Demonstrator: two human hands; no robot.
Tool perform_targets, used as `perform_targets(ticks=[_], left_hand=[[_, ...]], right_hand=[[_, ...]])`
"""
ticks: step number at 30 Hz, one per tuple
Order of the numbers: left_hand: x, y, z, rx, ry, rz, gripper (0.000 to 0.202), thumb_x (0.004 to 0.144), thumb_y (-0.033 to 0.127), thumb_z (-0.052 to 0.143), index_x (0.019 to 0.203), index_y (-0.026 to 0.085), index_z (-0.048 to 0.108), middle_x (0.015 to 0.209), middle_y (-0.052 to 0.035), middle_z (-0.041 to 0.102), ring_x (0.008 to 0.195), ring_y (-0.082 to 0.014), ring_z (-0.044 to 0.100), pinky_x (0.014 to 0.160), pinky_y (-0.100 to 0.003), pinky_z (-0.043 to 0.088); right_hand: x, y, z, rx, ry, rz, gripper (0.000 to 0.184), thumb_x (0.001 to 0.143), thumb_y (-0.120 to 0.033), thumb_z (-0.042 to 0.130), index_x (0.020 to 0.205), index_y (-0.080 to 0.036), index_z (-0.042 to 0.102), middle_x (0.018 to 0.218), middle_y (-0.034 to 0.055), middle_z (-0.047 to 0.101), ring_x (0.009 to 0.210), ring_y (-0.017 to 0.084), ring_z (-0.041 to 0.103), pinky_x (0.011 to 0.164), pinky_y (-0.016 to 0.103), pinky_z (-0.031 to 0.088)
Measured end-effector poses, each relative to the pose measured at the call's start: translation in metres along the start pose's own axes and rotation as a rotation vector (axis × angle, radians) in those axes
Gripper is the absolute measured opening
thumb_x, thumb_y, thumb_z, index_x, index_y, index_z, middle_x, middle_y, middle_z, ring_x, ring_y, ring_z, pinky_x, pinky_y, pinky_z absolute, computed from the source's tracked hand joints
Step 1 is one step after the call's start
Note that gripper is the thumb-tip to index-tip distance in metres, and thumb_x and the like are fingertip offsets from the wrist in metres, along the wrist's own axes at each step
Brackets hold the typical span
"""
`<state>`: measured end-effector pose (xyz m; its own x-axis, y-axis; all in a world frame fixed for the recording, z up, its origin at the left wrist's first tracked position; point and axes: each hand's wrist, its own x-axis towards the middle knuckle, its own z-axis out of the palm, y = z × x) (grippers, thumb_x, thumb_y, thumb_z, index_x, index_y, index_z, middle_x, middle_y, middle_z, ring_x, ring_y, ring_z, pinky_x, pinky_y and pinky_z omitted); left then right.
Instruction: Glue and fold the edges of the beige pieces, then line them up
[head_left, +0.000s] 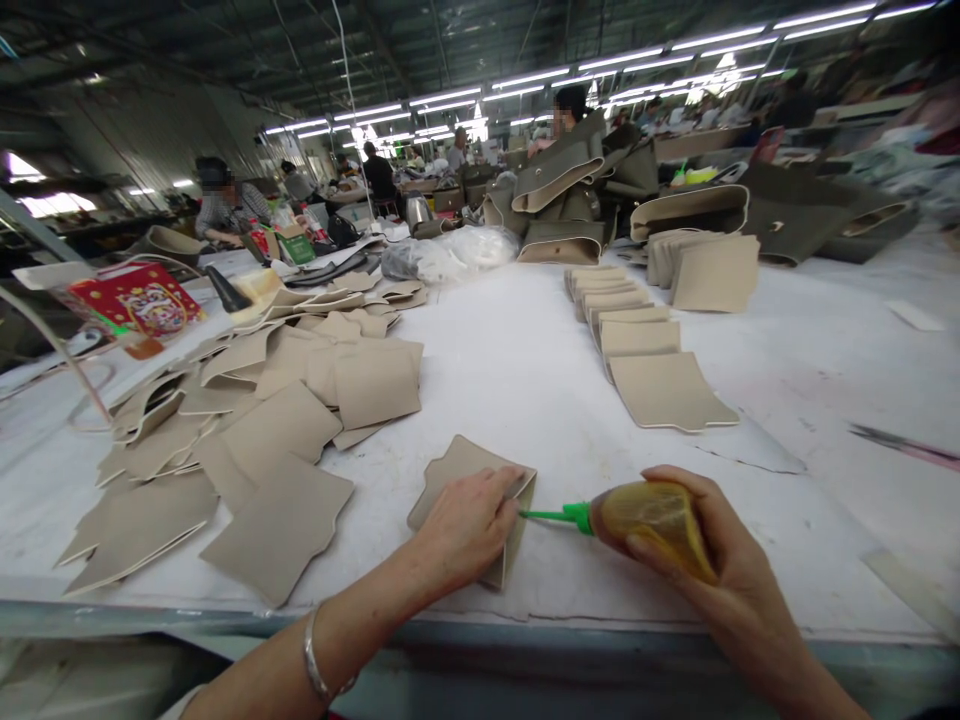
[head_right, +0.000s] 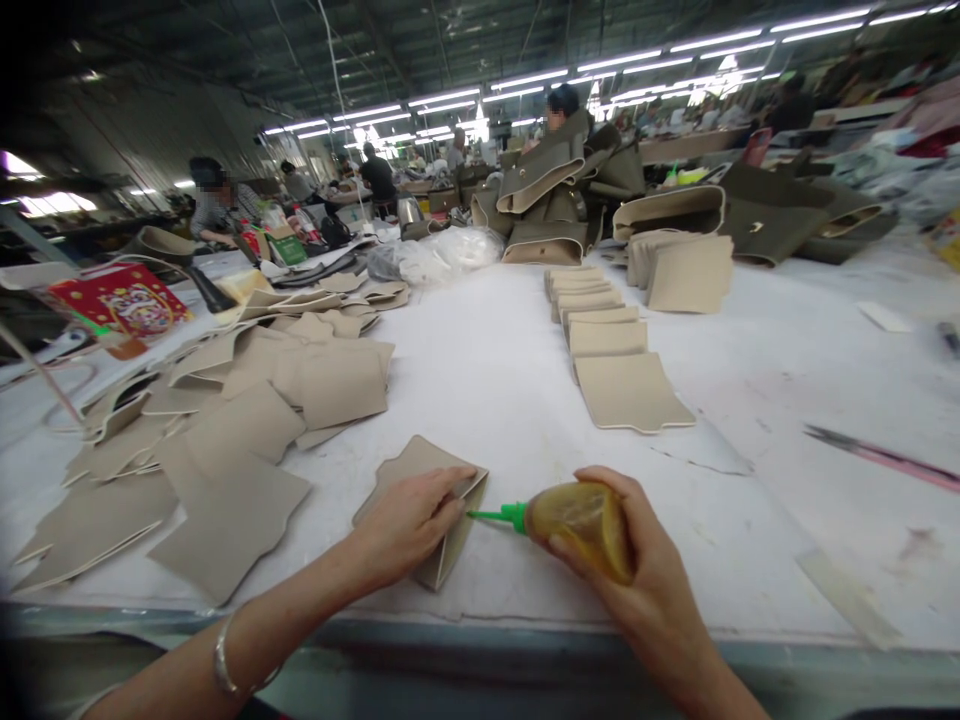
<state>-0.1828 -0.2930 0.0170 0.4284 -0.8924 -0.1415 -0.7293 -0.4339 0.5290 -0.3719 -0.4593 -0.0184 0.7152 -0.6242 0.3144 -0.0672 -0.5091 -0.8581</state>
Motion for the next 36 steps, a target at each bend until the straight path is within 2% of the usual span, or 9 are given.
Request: perform_targets(ticks=[4,9,10,13,15,20,25,31,36], left_hand=[[0.001,-0.001,0.0,-0.007,-0.003,0.006,0.045,0.092,0.022,0.037,0.135,0.02,0.052,0.129,-0.0045,0.061,0.116,-0.0217,0.058,0.103,-0.033,0.042],[0.001,0.0,-0.001,-0.016,-0.004,0.009,0.044,0.092,0.022,0.037,0.133,0.02,0.053,0.127,-0.0046,0.062,0.115,-0.0216,0.058,0.102,-0.033,0.042],[0.001,0.0,-0.001,-0.018,-0.006,0.011,0.045,0.092,0.021,0.037,0.133,0.02,0.053,0.127,-0.0048,0.063,0.115,-0.0218,0.058,0.101,-0.033,0.043],[0.002,-0.001,0.0,-0.021,-0.01,0.014,0.045,0.092,0.021,0.037,0.134,0.02,0.053,0.126,-0.0053,0.063,0.113,-0.0224,0.059,0.1,-0.034,0.044],[0.002,-0.001,0.0,-0.025,-0.004,0.017,0.045,0.091,0.021,0.037,0.134,0.02,0.053,0.126,-0.0054,0.063,0.114,-0.0224,0.059,0.101,-0.034,0.043],[0.004,-0.001,0.0,-0.043,-0.008,0.019,0.045,0.09,0.019,0.038,0.131,0.021,0.056,0.124,-0.0048,0.064,0.113,-0.0221,0.06,0.1,-0.033,0.044],[0.005,0.0,-0.001,-0.04,-0.004,0.003,0.046,0.088,0.017,0.039,0.13,0.019,0.056,0.123,-0.0059,0.065,0.111,-0.0235,0.06,0.1,-0.036,0.044],[0.006,0.001,-0.002,-0.066,-0.01,-0.01,0.046,0.087,0.017,0.039,0.129,0.021,0.057,0.121,-0.0057,0.066,0.11,-0.0248,0.061,0.096,-0.037,0.045],[0.007,0.001,-0.003,-0.067,-0.013,-0.012,0.046,0.086,0.016,0.039,0.128,0.021,0.058,0.118,-0.0056,0.067,0.107,-0.0244,0.062,0.094,-0.035,0.045]], right_hand=[[-0.001,0.002,0.002,0.084,-0.142,0.026,0.042,0.085,-0.045,0.069,0.119,-0.03,0.052,0.111,0.0025,0.059,0.094,0.022,0.061,0.08,0.027,0.051],[0.007,0.002,0.0,-0.005,0.03,-0.011,0.042,0.082,-0.046,0.071,0.116,-0.028,0.053,0.103,0.0025,0.058,0.086,0.022,0.061,0.077,0.029,0.051],[0.008,0.002,0.0,0.001,0.013,-0.013,0.041,0.083,-0.045,0.071,0.116,-0.028,0.053,0.105,0.0024,0.058,0.088,0.022,0.061,0.078,0.028,0.051],[0.007,0.001,-0.001,0.062,-0.146,0.007,0.041,0.085,-0.044,0.069,0.119,-0.03,0.051,0.112,0.0015,0.058,0.094,0.022,0.061,0.08,0.026,0.051],[0.009,0.002,-0.002,0.067,-0.177,0.018,0.041,0.086,-0.044,0.068,0.12,-0.031,0.05,0.112,0.0014,0.058,0.094,0.021,0.061,0.08,0.026,0.051],[0.018,0.0,-0.005,-0.053,0.018,-0.069,0.04,0.084,-0.043,0.07,0.117,-0.029,0.053,0.106,0.0014,0.058,0.089,0.02,0.06,0.079,0.025,0.05],[0.016,-0.001,-0.005,-0.026,-0.083,-0.124,0.037,0.087,-0.044,0.068,0.117,-0.03,0.052,0.104,0.0001,0.059,0.083,0.016,0.062,0.072,0.021,0.051],[0.023,0.007,-0.008,-0.15,0.089,-0.157,0.044,0.084,-0.046,0.07,0.119,-0.028,0.052,0.106,0.0021,0.057,0.089,0.02,0.059,0.076,0.024,0.049],[0.019,0.003,-0.008,-0.13,0.026,-0.17,0.041,0.086,-0.045,0.068,0.119,-0.028,0.051,0.107,0.0017,0.058,0.089,0.019,0.06,0.073,0.022,0.05]])
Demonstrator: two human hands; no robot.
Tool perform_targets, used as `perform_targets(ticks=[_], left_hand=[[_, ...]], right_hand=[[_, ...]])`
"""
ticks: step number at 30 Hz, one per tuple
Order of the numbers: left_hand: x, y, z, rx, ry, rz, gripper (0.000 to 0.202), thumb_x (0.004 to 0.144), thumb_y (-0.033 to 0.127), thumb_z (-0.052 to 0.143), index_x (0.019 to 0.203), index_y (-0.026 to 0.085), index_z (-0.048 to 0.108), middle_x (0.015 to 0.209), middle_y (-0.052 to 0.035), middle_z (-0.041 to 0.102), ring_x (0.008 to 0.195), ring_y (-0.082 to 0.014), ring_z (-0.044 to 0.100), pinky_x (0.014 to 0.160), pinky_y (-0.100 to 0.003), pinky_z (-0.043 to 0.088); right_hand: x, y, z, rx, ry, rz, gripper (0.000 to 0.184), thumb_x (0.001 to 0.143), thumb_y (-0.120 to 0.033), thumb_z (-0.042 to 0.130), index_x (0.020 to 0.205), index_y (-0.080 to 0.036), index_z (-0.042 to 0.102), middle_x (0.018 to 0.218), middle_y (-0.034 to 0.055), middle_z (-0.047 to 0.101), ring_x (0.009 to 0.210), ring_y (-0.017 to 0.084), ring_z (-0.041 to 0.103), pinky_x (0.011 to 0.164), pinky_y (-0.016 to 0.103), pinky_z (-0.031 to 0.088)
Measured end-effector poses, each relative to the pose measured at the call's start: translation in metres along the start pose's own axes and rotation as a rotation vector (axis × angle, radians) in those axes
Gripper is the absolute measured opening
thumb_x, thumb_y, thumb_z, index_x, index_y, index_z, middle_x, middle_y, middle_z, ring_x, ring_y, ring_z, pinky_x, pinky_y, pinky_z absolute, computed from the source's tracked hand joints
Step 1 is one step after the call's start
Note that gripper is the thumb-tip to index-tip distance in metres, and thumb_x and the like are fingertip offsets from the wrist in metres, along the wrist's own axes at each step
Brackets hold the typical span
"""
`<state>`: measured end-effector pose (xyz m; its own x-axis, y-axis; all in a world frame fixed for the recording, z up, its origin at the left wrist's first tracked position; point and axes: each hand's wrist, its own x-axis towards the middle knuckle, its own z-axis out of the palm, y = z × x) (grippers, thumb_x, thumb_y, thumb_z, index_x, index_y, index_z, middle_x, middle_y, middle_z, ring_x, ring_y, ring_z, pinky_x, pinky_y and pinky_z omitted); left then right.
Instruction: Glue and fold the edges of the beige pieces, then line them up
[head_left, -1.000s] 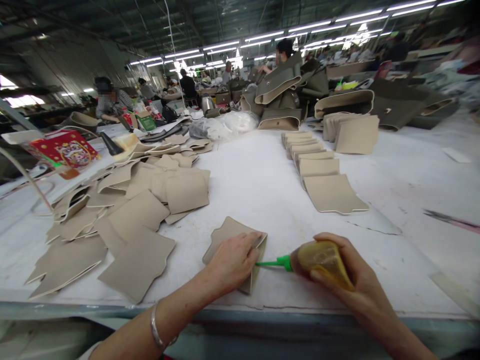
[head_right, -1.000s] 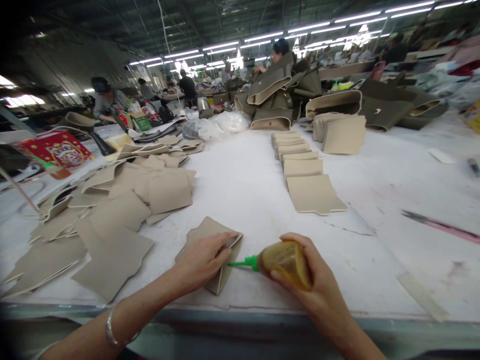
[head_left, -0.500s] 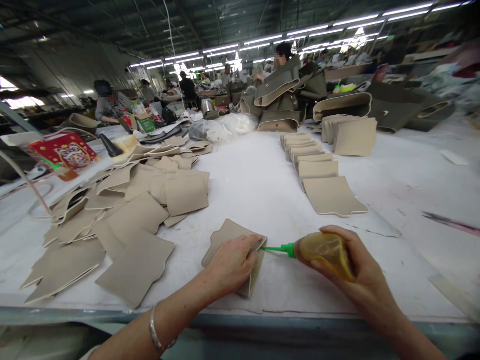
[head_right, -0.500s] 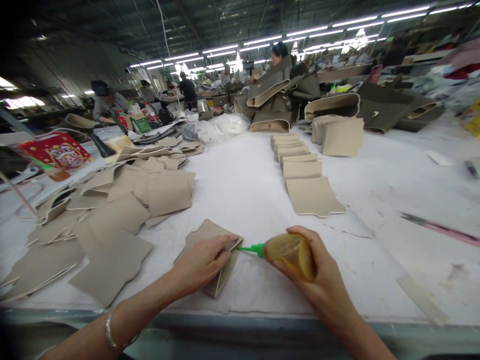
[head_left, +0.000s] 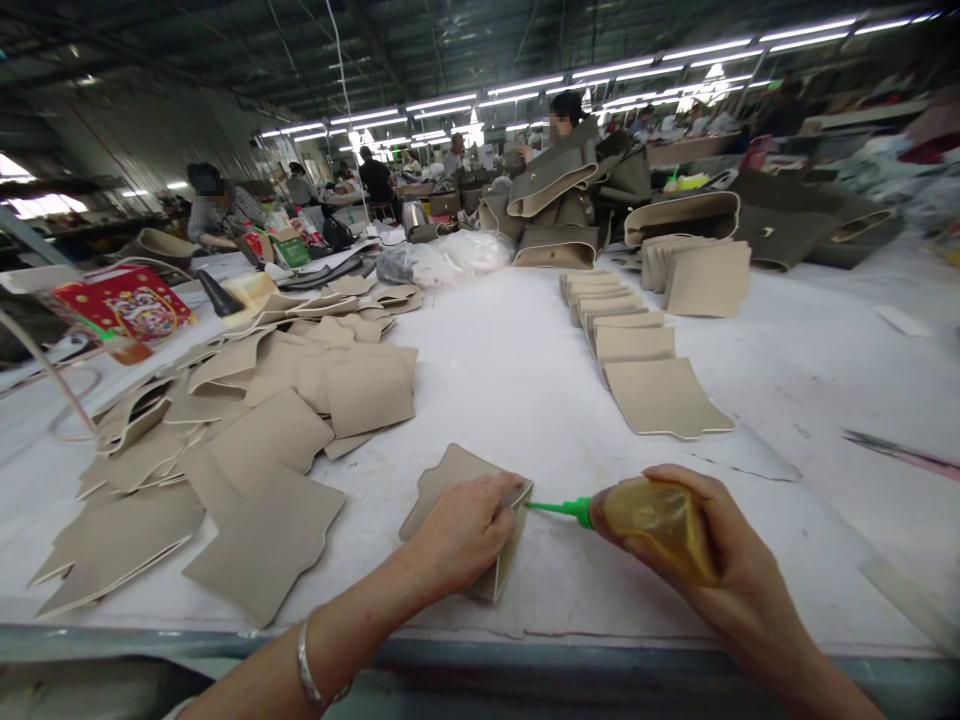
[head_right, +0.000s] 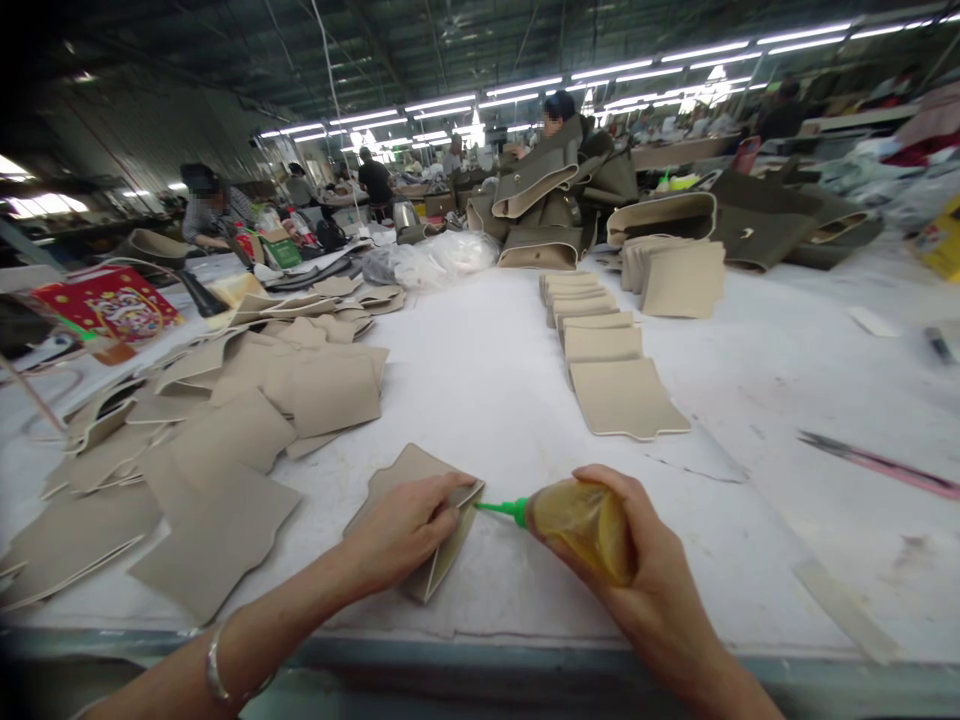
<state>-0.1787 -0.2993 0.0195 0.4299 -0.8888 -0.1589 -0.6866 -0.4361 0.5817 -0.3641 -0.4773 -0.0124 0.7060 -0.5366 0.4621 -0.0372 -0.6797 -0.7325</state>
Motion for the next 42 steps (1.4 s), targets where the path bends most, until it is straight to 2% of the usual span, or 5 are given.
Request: perform_targets(ticks=[19,30,36,39,42], left_hand=[[0.0,-0.002,0.0,-0.022,0.007,-0.014,0.046,0.086,0.018,0.039,0.128,0.022,0.058,0.108,-0.0058,0.07,0.098,-0.0241,0.064,0.088,-0.033,0.046],[0.0,-0.001,-0.002,-0.016,0.001,-0.02,0.045,0.086,0.019,0.039,0.128,0.022,0.057,0.112,-0.0063,0.069,0.1,-0.0246,0.064,0.088,-0.033,0.046],[-0.001,-0.002,0.001,-0.017,0.029,-0.027,0.044,0.087,0.022,0.042,0.128,0.024,0.057,0.095,-0.0033,0.071,0.09,-0.0228,0.064,0.082,-0.029,0.045],[-0.003,-0.003,0.0,-0.069,0.029,-0.051,0.038,0.089,0.028,0.044,0.124,0.023,0.06,0.082,-0.0012,0.068,0.081,-0.0211,0.063,0.074,-0.028,0.044],[-0.01,-0.006,-0.01,-0.066,0.183,-0.091,0.035,0.09,0.03,0.043,0.117,0.02,0.063,0.09,-0.0036,0.067,0.084,-0.0197,0.061,0.076,-0.028,0.044]], right_hand=[[-0.004,0.001,0.008,-0.031,0.075,-0.013,0.043,0.086,-0.044,0.069,0.12,-0.026,0.051,0.107,0.0042,0.058,0.09,0.021,0.059,0.077,0.027,0.049],[0.006,0.004,0.005,0.056,0.052,0.154,0.046,0.082,-0.048,0.07,0.118,-0.026,0.052,0.103,0.0032,0.058,0.085,0.022,0.059,0.074,0.029,0.05],[-0.008,-0.005,0.004,0.48,-0.147,0.471,0.051,0.078,-0.047,0.073,0.119,-0.024,0.053,0.093,0.0038,0.066,0.083,0.025,0.065,0.074,0.035,0.055],[-0.011,-0.008,-0.002,0.873,-0.024,0.723,0.05,0.073,-0.045,0.076,0.114,-0.022,0.06,0.101,0.0088,0.07,0.092,0.031,0.067,0.079,0.042,0.058],[-0.015,0.002,-0.017,1.064,0.231,0.945,0.047,0.064,-0.04,0.079,0.106,-0.021,0.069,0.113,0.0113,0.069,0.092,0.031,0.068,0.072,0.037,0.061]])
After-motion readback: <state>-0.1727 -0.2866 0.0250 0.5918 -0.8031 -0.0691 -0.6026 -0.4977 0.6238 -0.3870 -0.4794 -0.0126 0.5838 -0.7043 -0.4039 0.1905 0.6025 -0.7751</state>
